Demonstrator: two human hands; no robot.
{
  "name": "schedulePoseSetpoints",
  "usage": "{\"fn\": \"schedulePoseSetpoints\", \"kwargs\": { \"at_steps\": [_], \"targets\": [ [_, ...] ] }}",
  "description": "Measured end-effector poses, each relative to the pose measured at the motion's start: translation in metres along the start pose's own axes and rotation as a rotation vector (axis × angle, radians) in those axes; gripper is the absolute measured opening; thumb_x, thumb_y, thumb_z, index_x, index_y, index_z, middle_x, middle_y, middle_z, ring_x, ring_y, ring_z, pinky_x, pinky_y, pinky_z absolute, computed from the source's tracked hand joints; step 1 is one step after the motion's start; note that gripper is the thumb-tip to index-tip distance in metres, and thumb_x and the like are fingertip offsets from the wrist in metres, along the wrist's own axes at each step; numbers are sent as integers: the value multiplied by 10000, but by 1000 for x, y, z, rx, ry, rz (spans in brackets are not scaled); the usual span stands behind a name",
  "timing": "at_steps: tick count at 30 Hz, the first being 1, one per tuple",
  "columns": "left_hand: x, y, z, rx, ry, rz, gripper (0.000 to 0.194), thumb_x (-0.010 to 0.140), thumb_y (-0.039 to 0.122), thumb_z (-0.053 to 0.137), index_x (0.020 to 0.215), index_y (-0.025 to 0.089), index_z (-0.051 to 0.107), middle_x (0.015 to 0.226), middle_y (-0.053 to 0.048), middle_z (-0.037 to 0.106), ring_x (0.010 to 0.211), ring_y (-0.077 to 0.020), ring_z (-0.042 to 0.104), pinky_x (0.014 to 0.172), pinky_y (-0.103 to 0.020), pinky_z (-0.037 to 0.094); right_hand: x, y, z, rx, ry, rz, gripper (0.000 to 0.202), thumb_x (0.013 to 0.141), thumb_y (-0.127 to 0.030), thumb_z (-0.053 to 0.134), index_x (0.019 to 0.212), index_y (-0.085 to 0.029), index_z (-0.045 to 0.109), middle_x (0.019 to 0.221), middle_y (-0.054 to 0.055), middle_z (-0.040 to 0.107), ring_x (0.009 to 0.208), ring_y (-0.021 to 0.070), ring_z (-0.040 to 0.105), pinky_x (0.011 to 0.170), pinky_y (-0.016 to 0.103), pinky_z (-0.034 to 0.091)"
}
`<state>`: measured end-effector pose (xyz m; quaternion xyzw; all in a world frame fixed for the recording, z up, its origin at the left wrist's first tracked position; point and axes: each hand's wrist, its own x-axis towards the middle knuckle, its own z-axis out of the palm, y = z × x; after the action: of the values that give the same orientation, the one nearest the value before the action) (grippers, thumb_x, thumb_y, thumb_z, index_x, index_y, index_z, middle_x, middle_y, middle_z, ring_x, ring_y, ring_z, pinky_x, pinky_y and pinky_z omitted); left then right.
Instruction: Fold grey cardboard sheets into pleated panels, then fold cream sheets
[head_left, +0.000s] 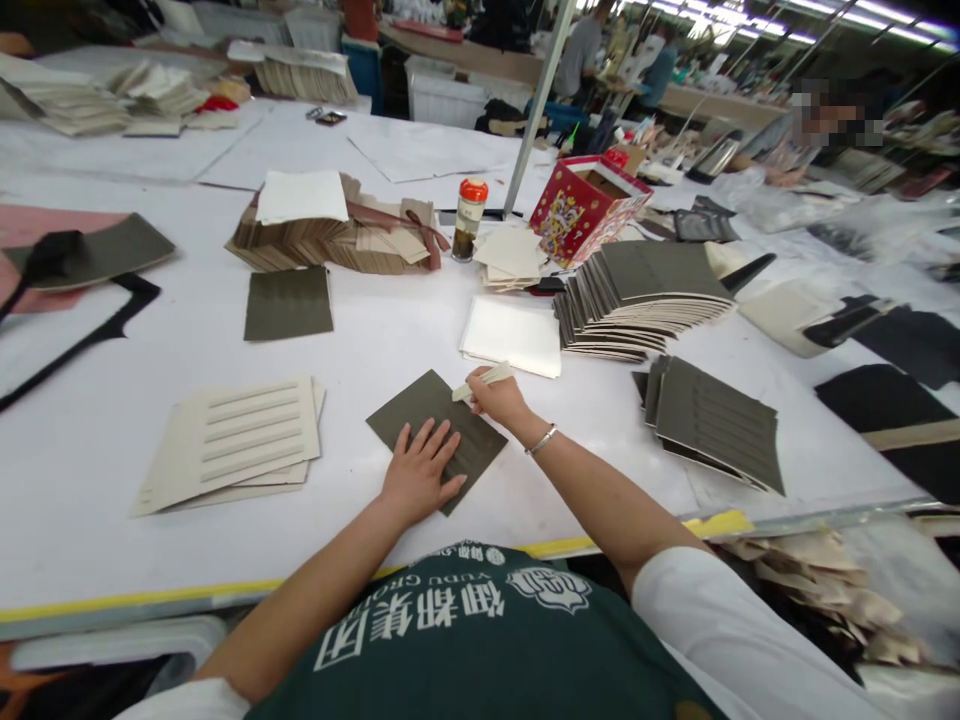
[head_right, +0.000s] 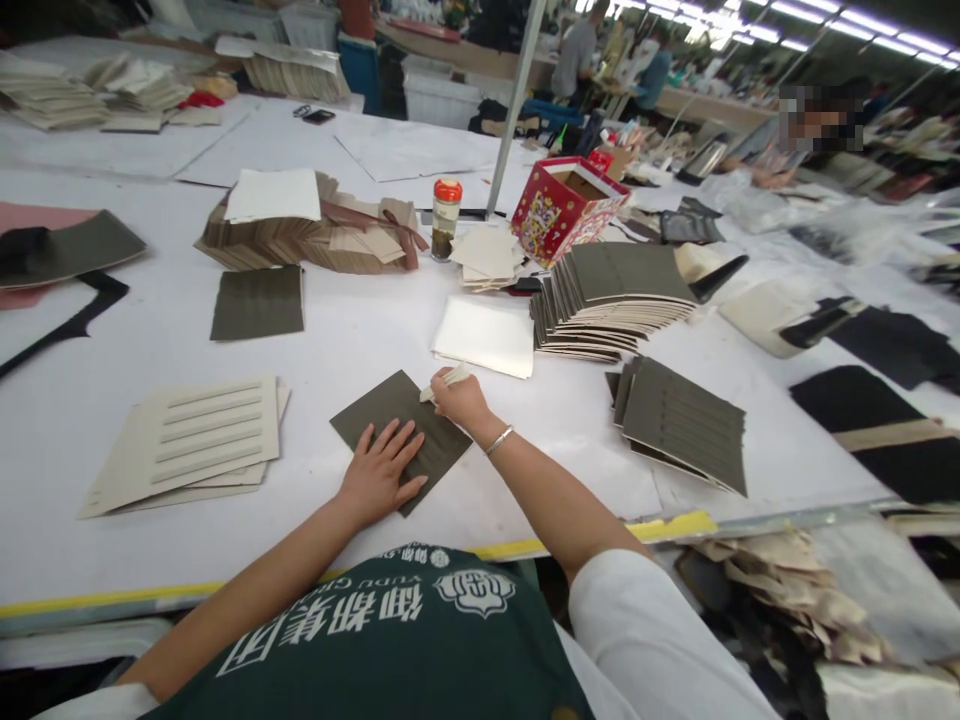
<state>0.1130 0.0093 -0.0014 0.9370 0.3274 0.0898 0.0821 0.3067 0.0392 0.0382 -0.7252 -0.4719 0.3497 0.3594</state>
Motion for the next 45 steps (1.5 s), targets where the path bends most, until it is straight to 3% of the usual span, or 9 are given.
{"fn": "schedulePoseSetpoints", "kwargs": {
  "at_steps": [3, 6, 11, 15, 22, 25, 32, 37, 45],
  "targets": [
    [0, 1, -1, -3, -4, 1, 580, 816, 569, 377, 1310, 266, 392, 1411, -10, 343, 1304, -240, 259, 1077, -482, 78, -23, 13, -4, 41, 62, 81, 180, 784, -311, 423, 786, -186, 552, 550, -25, 573, 426, 98, 557, 417, 179, 443],
    [0, 1, -3, 2, -13, 4, 572, 818, 568, 372, 1307, 274, 397, 1406, -10, 352, 1302, -246, 262, 1075, -482, 79, -39, 14, -17, -94, 47, 96, 197, 796, -313, 409, 792, -189, 562, 559, -22, 588, 435, 92, 559, 438, 169, 437],
    [1, 0, -5, -2, -37, 24, 567, 820, 553, 375, 1312, 271, 393, 1404, -28, 355, 1296, -266, 270, 1067, -503, 77, -25, -14, -17, -414, -13, -82, 226, 823, -273, 377, 803, -191, 586, 609, -15, 631, 507, 97, 584, 534, 177, 428],
    [0, -2, -3, 1, -39, 27, 574, 814, 548, 390, 1323, 284, 369, 1414, -20, 337, 1304, -275, 256, 1064, -513, 75, -21, -28, -12, -530, -55, -98, 239, 832, -250, 363, 812, -177, 589, 623, -2, 644, 519, 100, 582, 536, 181, 408],
    [2, -4, -1, -21, -44, 45, 583, 810, 560, 394, 1326, 289, 362, 1419, -23, 329, 1311, -273, 240, 1066, -511, 46, -72, 7, -49, -493, -86, 42, 243, 820, -273, 377, 768, -175, 594, 543, -18, 611, 419, 84, 544, 497, 180, 400],
    [0, -10, -4, -28, -69, 70, 580, 815, 562, 386, 1323, 283, 367, 1421, -25, 323, 1312, -269, 239, 1064, -515, 25, -79, 16, -54, -452, -58, 46, 256, 823, -296, 381, 793, -172, 603, 551, -15, 612, 439, 87, 556, 505, 181, 410],
    [-7, -29, -15, -42, -154, 196, 596, 818, 583, 362, 1335, 287, 346, 1425, -15, 312, 1325, -235, 217, 1071, -472, 11, -37, -15, -28, -387, -292, -192, 237, 831, -319, 419, 896, -204, 616, 755, -16, 665, 565, 90, 579, 570, 192, 427],
    [-8, -31, -15, -52, -132, 195, 604, 817, 601, 346, 1336, 291, 345, 1425, -13, 314, 1326, -236, 214, 1072, -463, 15, -8, -44, -11, -512, -267, -324, 230, 832, -267, 417, 914, -193, 619, 838, 10, 670, 624, 105, 586, 614, 210, 417],
    [-8, -31, -14, -86, -124, 207, 604, 816, 596, 355, 1341, 298, 333, 1425, -11, 316, 1327, -236, 208, 1072, -470, 16, -64, -19, -43, -590, -448, -191, 241, 831, -279, 405, 826, -196, 631, 598, -16, 627, 524, 102, 549, 534, 199, 376]
  ]
}}
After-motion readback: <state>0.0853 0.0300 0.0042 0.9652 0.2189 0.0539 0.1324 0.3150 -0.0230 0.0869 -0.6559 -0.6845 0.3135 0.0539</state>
